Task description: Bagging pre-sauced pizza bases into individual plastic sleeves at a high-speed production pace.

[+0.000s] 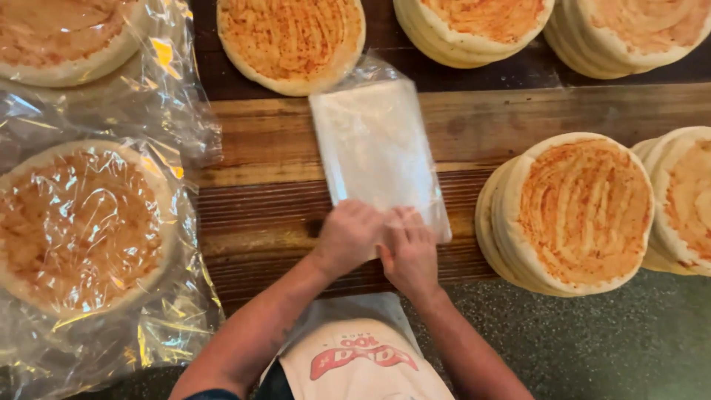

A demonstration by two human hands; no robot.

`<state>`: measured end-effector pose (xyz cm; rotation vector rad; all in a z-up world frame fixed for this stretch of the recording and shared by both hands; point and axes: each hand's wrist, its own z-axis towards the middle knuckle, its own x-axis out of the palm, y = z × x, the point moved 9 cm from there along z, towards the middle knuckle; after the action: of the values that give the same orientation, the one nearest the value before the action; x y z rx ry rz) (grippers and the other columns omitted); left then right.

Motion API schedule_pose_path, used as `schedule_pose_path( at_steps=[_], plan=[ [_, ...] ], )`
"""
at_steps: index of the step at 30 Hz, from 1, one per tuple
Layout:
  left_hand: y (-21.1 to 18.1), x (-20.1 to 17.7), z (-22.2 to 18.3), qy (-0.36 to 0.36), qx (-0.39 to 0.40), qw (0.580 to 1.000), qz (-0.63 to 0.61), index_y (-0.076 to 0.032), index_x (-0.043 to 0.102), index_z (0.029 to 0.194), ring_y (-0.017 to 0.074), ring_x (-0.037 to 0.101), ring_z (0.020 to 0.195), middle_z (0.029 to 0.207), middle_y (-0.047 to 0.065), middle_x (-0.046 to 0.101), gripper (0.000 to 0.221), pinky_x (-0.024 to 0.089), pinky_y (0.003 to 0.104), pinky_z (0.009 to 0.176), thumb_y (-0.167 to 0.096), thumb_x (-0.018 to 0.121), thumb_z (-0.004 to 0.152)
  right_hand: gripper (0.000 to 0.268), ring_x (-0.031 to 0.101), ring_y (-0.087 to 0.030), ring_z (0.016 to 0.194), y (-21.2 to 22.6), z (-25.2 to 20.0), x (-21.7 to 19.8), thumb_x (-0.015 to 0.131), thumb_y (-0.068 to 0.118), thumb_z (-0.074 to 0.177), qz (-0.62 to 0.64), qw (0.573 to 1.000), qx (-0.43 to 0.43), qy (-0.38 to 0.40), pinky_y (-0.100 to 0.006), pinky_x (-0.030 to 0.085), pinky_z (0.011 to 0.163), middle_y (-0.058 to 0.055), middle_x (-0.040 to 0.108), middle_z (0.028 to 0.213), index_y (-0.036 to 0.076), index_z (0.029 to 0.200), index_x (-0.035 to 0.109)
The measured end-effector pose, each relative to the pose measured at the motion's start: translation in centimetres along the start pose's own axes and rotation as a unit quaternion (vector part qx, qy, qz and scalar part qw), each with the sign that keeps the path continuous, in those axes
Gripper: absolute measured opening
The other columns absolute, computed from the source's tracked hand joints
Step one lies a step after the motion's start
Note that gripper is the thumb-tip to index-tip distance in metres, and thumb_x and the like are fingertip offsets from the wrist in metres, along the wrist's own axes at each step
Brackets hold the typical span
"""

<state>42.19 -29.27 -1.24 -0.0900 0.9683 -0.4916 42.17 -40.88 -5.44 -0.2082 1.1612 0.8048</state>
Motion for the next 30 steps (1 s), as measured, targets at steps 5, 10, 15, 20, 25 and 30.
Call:
schedule_pose_path(
  at_steps=[5,10,15,20,25,30],
  plan=[
    [-4.9,-4.0,5.8,-0.098,0.113,0.984,-0.098,-0.014,0.060,0.084,0.0251,0.056,0.078,0.079,0.003,0.053,0.021,0.047,0.038,0.078,-0.020,0.049,0.101,0.041,0.056,-0.043,0.105,-2.9,0.4,5.0,0.071,0.028,0.078,-0.022,0.999,0.044,0.014,-0.051,0.041,0.098,-0.019,0.062,0.107,0.001,0.109,0.069],
    [0.4,0.7,-4.0,0.023,0.032,0.999,-0.007,-0.017,0.061,0.081,0.0238,0.057,0.065,0.069,0.001,0.052,0.006,0.046,0.039,0.063,-0.023,0.062,0.084,0.079,0.045,-0.049,0.137,-3.9,3.1,2.2,0.079,0.043,0.073,-0.098,0.981,0.154,0.068,-0.051,0.031,0.119,-0.031,0.053,0.143,-0.002,0.135,0.060],
    [0.2,0.2,-6.1,0.071,-0.032,0.995,-0.054,-0.017,0.062,0.080,0.0219,0.059,0.063,0.068,-0.002,0.052,0.011,0.047,0.035,0.060,-0.026,0.069,0.082,0.053,0.049,-0.043,0.137,-0.5,1.7,3.4,0.074,0.019,0.084,-0.022,0.997,0.060,0.053,-0.054,0.033,0.118,-0.016,0.060,0.142,0.006,0.135,0.066],
    [2.7,-1.8,-6.5,0.133,-0.066,0.988,0.034,-0.017,0.063,0.105,0.0244,0.061,0.085,0.090,0.001,0.059,0.057,0.047,0.040,0.073,-0.042,0.087,0.060,0.055,0.050,-0.049,0.134,-1.7,-0.5,0.1,0.080,0.026,0.078,-0.092,0.992,0.086,-0.003,-0.052,0.035,0.122,-0.027,0.058,0.137,-0.002,0.123,0.065],
    [2.6,-0.2,-8.5,0.121,-0.061,0.990,-0.026,-0.014,0.062,0.113,0.0268,0.061,0.094,0.103,0.005,0.058,0.064,0.050,0.038,0.076,-0.047,0.086,0.064,0.046,0.053,-0.048,0.131,0.4,0.3,-0.6,0.065,0.003,0.079,0.005,0.996,0.070,-0.054,-0.050,0.039,0.117,-0.023,0.062,0.135,0.000,0.124,0.069],
    [1.7,0.9,-8.4,0.081,-0.031,0.995,-0.045,-0.010,0.064,0.116,0.0281,0.063,0.092,0.107,0.009,0.060,0.068,0.051,0.038,0.076,-0.051,0.086,0.066,0.005,0.063,-0.026,0.113,-1.5,-1.3,-1.8,0.070,0.012,0.083,-0.061,0.990,0.084,-0.099,-0.039,0.042,0.108,0.001,0.070,0.114,0.016,0.082,0.073]
  ],
)
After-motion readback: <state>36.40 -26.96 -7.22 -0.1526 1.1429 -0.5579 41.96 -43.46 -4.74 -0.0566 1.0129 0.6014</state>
